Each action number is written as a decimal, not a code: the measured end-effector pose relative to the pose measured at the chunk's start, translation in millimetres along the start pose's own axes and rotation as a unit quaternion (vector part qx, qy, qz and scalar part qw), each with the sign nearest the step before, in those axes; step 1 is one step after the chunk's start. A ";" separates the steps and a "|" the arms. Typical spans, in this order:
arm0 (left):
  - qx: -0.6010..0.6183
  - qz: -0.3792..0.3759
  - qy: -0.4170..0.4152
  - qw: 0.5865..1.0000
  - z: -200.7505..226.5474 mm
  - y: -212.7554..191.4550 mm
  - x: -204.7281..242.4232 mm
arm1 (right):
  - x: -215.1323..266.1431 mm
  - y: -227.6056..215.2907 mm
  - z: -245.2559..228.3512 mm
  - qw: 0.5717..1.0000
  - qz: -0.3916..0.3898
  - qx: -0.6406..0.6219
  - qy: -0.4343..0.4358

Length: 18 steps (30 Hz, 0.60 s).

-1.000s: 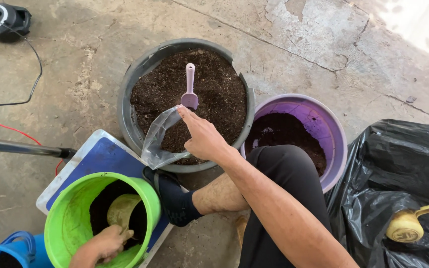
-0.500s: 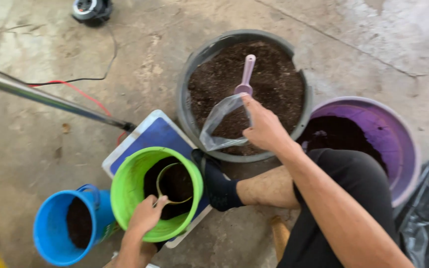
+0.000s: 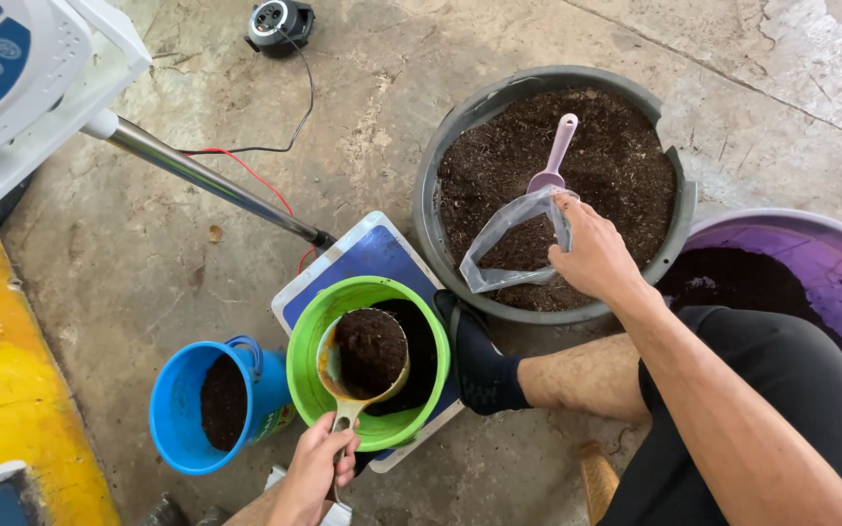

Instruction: Measuring and mixing soil components into bags using scoops and buckets.

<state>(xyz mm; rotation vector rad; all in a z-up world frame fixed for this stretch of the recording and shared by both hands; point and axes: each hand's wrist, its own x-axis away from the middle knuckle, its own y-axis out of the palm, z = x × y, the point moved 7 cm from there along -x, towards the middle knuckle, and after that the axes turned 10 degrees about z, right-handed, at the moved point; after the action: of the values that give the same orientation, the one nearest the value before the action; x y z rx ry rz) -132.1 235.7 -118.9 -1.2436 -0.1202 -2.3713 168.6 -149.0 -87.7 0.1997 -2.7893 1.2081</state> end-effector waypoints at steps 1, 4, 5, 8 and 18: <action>0.001 -0.001 0.002 1.000 -1.9 -0.4 2.9 | -1.6 3.9 5.2 1.000 0.002 0.001 -0.002; 0.036 -0.014 0.029 0.999 0.4 4.6 13.3 | -2.5 4.3 2.6 0.998 0.032 -0.015 -0.056; 0.050 -0.016 0.035 0.998 3.9 8.8 17.5 | -0.3 2.5 -2.4 0.998 0.025 -0.015 -0.050; 0.057 -0.027 0.056 0.996 21.3 23.5 35.3 | 2.6 3.2 -3.8 0.998 0.031 -0.002 -0.059; -0.176 -0.016 0.205 0.963 139.3 123.2 108.8 | 5.3 -1.2 -15.9 0.999 -0.002 0.008 -0.038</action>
<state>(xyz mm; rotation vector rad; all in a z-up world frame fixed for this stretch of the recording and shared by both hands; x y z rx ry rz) -26.1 126.6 33.7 -0.8625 0.4308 -2.7027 164.1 -138.6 -75.3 0.2586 -2.8425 1.2474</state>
